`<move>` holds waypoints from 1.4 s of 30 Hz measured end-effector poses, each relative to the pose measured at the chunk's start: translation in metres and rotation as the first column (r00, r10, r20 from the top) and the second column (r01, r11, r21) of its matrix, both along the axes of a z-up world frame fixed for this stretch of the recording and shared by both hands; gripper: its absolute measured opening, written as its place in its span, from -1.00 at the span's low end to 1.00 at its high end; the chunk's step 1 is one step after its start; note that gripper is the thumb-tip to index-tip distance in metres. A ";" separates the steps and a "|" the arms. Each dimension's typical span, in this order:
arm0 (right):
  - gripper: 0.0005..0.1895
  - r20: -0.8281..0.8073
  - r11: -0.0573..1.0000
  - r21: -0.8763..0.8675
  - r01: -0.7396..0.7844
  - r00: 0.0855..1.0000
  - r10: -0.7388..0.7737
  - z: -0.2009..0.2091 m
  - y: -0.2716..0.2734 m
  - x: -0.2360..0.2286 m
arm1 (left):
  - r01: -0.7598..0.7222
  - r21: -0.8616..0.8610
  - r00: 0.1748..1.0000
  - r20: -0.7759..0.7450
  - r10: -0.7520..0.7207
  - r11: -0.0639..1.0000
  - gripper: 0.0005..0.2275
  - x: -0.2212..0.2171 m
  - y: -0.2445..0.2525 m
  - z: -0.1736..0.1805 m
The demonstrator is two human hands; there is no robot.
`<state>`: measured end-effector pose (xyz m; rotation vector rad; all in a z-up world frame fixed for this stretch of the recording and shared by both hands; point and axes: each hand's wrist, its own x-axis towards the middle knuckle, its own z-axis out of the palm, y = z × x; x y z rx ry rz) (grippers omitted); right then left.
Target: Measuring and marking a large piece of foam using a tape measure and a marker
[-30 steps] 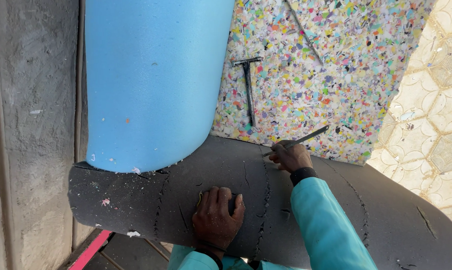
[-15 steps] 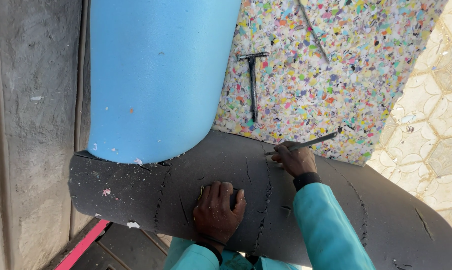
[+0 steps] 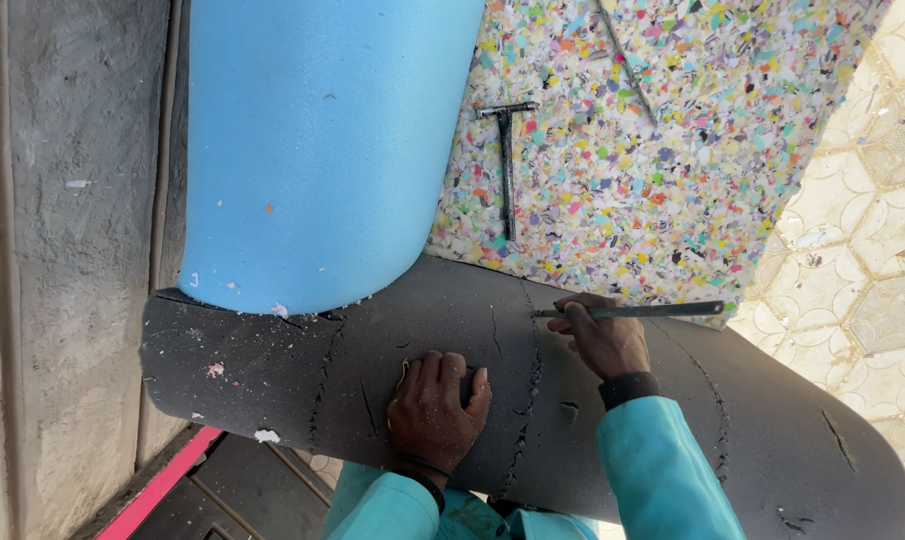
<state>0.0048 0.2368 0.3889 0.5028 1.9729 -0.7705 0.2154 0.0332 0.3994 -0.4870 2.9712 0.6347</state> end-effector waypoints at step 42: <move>-0.50 -0.518 0.983 -0.180 0.017 0.848 -0.110 0.222 0.210 0.402 | -0.085 0.268 0.996 0.006 0.087 0.960 -0.74 0.033 -0.059 -0.005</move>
